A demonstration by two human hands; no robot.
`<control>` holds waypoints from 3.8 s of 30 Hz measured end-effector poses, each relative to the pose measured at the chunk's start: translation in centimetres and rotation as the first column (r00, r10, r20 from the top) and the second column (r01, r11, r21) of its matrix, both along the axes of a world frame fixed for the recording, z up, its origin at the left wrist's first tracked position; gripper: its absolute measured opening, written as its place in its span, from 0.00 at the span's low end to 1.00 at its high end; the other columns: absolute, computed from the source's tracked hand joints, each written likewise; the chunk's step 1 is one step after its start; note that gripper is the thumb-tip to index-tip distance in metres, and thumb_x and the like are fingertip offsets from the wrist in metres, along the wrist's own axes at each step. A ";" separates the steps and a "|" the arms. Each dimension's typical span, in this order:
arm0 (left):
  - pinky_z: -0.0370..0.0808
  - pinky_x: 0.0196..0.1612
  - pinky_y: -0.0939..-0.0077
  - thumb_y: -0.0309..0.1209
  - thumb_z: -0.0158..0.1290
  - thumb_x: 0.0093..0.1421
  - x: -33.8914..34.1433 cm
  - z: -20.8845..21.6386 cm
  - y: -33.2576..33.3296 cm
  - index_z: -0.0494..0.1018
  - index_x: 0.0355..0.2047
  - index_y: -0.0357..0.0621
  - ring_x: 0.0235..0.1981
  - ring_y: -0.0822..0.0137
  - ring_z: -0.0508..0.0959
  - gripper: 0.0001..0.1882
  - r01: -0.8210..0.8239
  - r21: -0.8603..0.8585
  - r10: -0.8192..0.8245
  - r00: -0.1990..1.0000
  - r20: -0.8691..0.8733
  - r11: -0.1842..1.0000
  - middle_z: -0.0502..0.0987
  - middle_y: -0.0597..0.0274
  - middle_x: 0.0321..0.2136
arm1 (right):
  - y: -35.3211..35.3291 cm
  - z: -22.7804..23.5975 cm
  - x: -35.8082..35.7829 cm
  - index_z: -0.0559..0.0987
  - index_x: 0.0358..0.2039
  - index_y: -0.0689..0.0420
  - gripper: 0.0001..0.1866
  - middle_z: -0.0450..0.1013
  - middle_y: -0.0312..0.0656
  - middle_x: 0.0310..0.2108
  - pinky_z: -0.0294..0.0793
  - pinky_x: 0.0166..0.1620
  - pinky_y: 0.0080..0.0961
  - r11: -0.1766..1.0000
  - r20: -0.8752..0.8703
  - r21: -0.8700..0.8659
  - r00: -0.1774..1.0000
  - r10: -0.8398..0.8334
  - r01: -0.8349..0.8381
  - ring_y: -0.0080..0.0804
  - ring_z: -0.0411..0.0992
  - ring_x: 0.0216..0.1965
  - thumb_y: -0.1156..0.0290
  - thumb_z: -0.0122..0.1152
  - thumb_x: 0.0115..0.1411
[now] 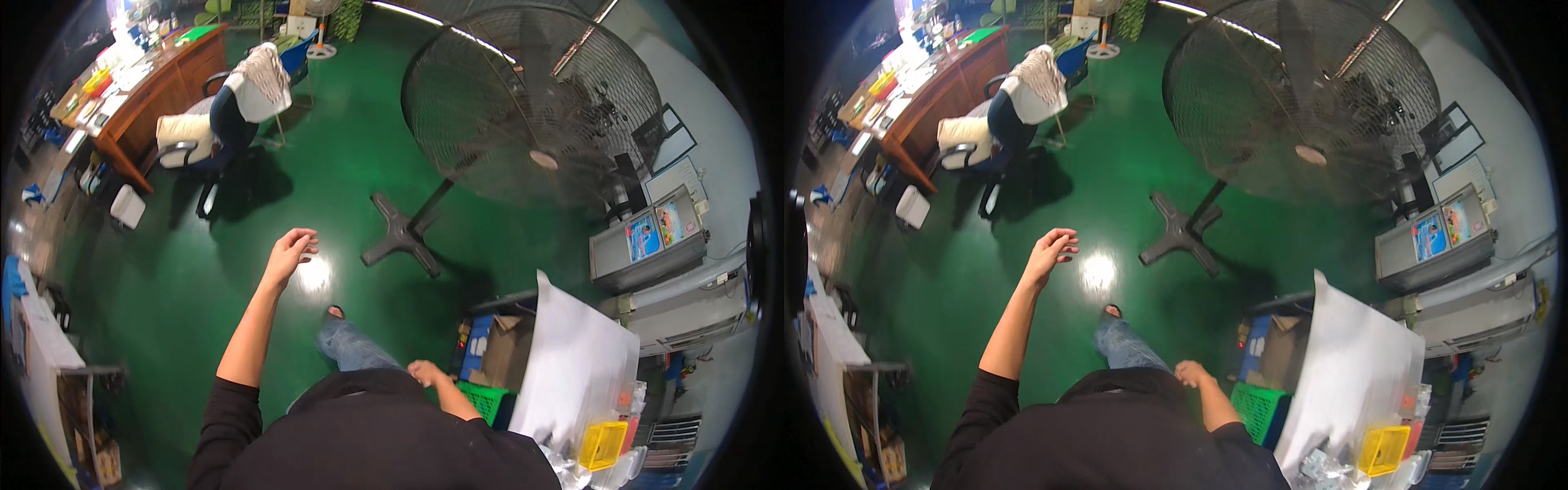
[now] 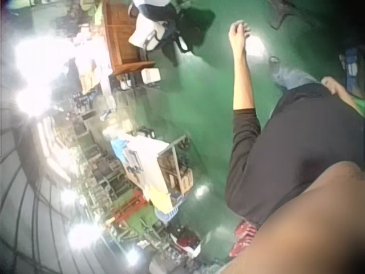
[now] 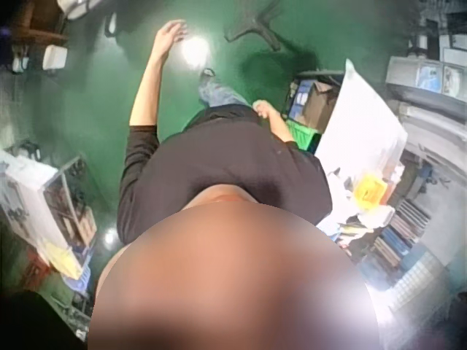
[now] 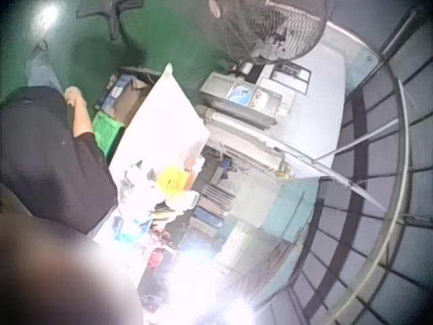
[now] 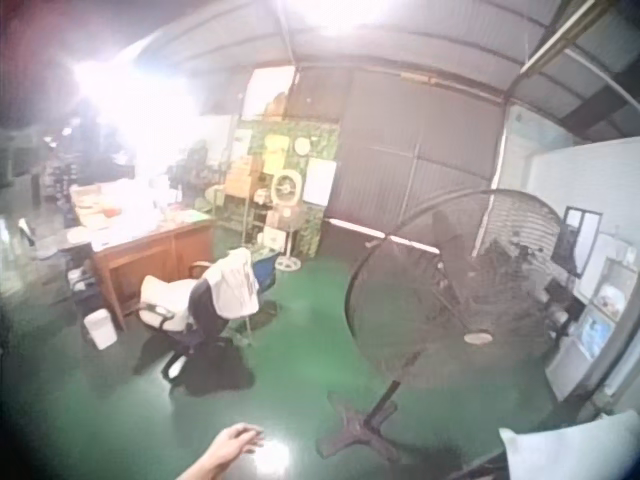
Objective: The person uses a yellow duster to wipe dust off a table and a plastic basket, then sweeps the green floor with a broom and dustpan. The person also plugs in a standing fan and moves around the workshop.
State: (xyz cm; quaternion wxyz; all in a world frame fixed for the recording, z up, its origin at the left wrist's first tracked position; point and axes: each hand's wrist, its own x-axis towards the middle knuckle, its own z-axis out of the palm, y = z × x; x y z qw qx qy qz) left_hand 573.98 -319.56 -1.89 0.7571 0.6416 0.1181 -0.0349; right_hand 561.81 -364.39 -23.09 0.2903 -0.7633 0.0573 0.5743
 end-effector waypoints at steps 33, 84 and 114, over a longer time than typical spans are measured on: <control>0.70 0.34 0.82 0.28 0.43 0.61 78.5 10.7 -17.4 0.72 0.38 0.40 0.29 0.77 0.73 0.09 0.983 0.090 -0.971 0.142 0.192 0.161 0.75 0.65 0.30 | 35.1 -15.5 44.8 0.78 0.26 0.54 0.10 0.73 0.39 0.19 0.72 0.26 0.31 0.085 -0.083 -0.233 0.067 -0.994 0.969 0.32 0.72 0.20 0.64 0.50 0.52; 0.72 0.31 0.71 0.29 0.55 0.52 82.6 30.7 -56.3 0.74 0.34 0.39 0.27 0.61 0.76 0.10 0.054 0.728 0.671 -0.346 0.655 -0.683 0.75 0.56 0.28 | 27.2 26.9 90.3 0.72 0.45 0.56 0.16 0.74 0.37 0.34 0.70 0.36 0.23 -0.776 0.473 0.524 -0.637 0.609 -0.352 0.26 0.72 0.33 0.63 0.52 0.58; 0.58 0.34 0.74 0.33 0.47 0.60 121.8 10.2 -73.8 0.60 0.25 0.45 0.22 0.75 0.56 0.10 0.328 -0.577 -0.657 -0.249 0.711 -0.748 0.56 0.71 0.20 | 26.4 39.4 86.0 0.74 0.32 0.55 0.08 0.75 0.37 0.30 0.76 0.36 0.26 0.622 -0.783 0.604 -0.226 0.579 -0.499 0.28 0.73 0.28 0.74 0.62 0.50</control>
